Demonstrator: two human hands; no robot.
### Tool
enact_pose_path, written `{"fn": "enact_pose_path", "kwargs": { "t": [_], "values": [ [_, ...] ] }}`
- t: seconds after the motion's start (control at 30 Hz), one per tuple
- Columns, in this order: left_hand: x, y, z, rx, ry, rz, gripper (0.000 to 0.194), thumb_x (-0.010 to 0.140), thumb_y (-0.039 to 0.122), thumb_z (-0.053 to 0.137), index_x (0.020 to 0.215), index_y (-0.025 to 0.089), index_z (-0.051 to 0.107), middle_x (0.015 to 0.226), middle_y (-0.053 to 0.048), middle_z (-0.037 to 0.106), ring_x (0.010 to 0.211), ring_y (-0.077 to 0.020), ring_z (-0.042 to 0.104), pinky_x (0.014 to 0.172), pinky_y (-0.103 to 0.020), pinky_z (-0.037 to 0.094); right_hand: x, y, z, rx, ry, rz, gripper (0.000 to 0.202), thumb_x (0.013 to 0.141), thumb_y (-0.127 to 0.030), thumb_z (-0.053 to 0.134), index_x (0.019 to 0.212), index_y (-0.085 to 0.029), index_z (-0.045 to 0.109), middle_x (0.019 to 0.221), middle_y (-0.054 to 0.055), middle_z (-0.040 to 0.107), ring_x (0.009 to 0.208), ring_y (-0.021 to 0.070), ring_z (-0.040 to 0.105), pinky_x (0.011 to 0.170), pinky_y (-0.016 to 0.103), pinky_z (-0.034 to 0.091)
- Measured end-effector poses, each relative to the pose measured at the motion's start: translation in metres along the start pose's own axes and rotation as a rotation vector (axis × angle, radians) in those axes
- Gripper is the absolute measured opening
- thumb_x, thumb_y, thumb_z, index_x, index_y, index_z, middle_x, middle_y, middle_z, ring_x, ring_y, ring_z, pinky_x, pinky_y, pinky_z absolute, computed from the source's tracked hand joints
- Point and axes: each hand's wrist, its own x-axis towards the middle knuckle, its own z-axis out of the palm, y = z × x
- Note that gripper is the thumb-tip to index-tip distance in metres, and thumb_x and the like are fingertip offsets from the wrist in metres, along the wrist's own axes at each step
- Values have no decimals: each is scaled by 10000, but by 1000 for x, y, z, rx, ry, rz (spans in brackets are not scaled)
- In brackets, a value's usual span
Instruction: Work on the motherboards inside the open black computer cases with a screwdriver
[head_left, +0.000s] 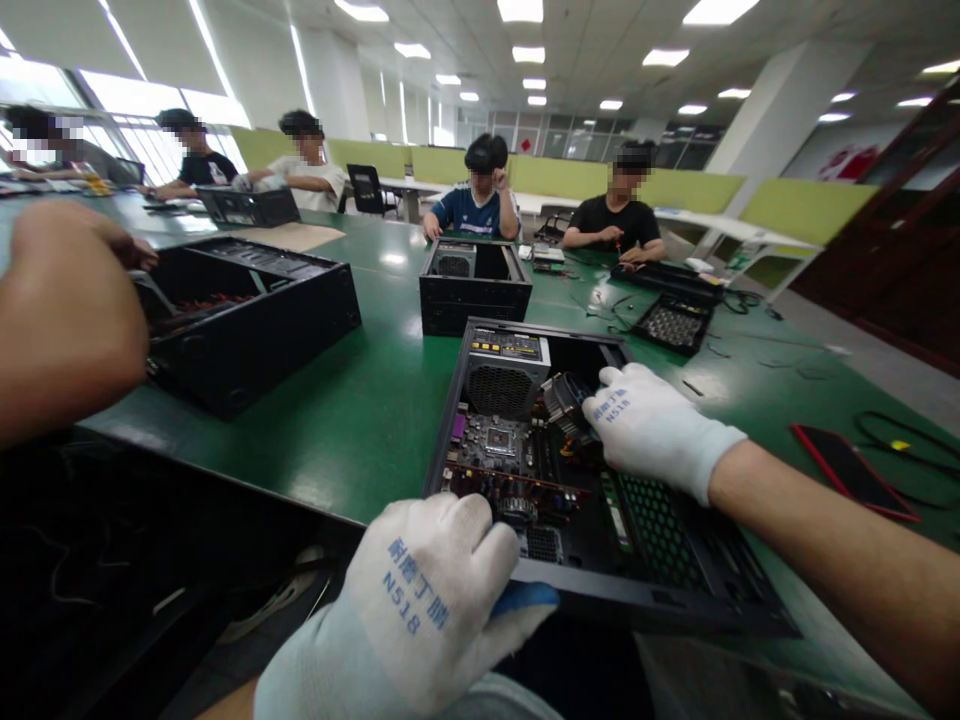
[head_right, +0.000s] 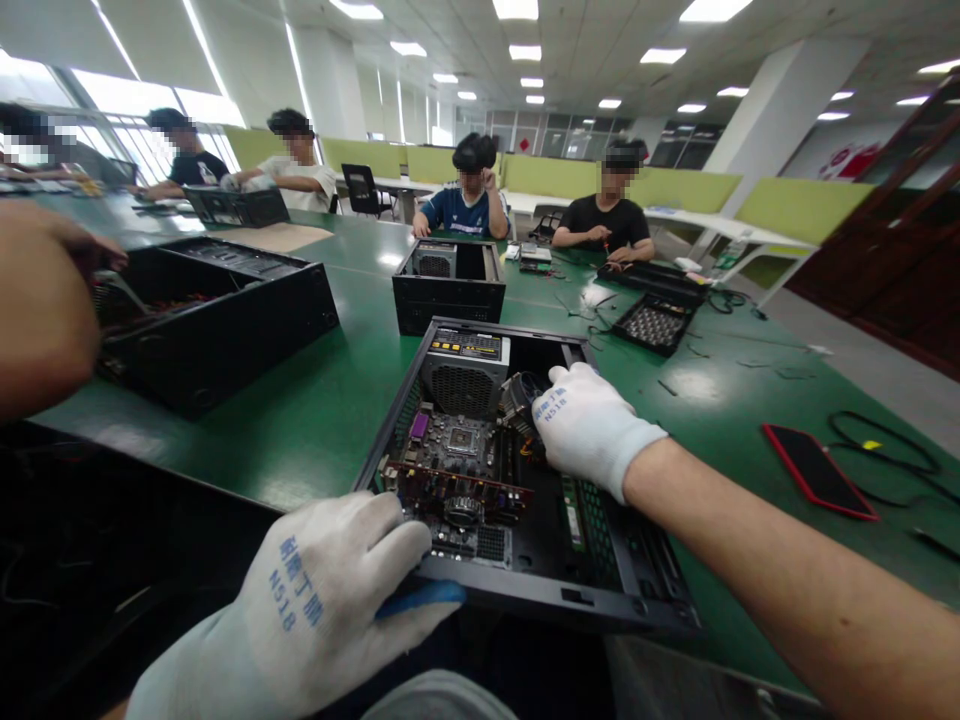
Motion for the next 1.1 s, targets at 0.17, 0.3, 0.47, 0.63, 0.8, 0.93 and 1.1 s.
{"fn": "enact_pose_path", "kwargs": {
  "t": [0.17, 0.3, 0.47, 0.63, 0.8, 0.93, 1.1],
  "values": [
    [1, 0, -2, 8, -16, 4, 271, 935, 480, 659, 826, 253, 561, 802, -8, 627, 658, -226, 591, 545, -356, 346, 3, -2, 0, 26, -2, 5, 150, 832, -216, 640, 803, -173, 781, 835, 198, 739, 956, 364, 625, 727, 451, 377],
    [0, 0, -1, 15, -6, 1, 288, 930, 504, 656, 820, 258, 555, 792, -7, 617, 646, -233, 579, 537, -359, 339, 4, -3, -1, 50, -18, 44, 139, 830, -207, 648, 779, -174, 773, 834, 200, 739, 975, 369, 619, 724, 445, 369],
    [0, 0, -1, 33, -19, 4, 268, 926, 489, 663, 825, 257, 576, 789, -10, 621, 643, -231, 585, 536, -359, 346, 5, -4, -1, 51, -19, 71, 156, 834, -210, 632, 809, -164, 779, 859, 190, 751, 972, 353, 612, 722, 429, 354],
    [1, 0, 0, 42, 29, -4, 273, 909, 482, 676, 801, 257, 566, 757, -4, 604, 619, -225, 567, 527, -348, 325, 4, -3, 4, 43, -10, 84, 222, 884, -286, 599, 842, -161, 777, 927, 178, 767, 1015, 356, 603, 754, 422, 356],
    [1, 0, -2, 39, 22, -4, 254, 902, 459, 698, 809, 259, 573, 769, 0, 617, 634, -225, 577, 537, -355, 330, 2, -5, 14, 65, 180, 149, 401, 867, -380, 627, 1137, -99, 722, 1014, 203, 750, 997, 355, 621, 802, 412, 367],
    [1, 1, -1, 44, 29, -10, 273, 892, 474, 703, 798, 256, 568, 760, -2, 616, 627, -219, 574, 541, -351, 321, 1, -6, 23, 12, 283, 19, 657, 886, -275, 582, 1523, -134, 500, 1056, 165, 736, 972, 335, 634, 781, 395, 349],
    [-1, 1, 0, 45, 22, -11, 250, 896, 462, 693, 813, 259, 574, 771, -5, 620, 635, -227, 580, 542, -356, 327, 3, -6, 25, 32, 256, -73, 589, 917, -220, 526, 1505, -192, 542, 987, 142, 750, 910, 293, 675, 741, 372, 347]
  ]
}}
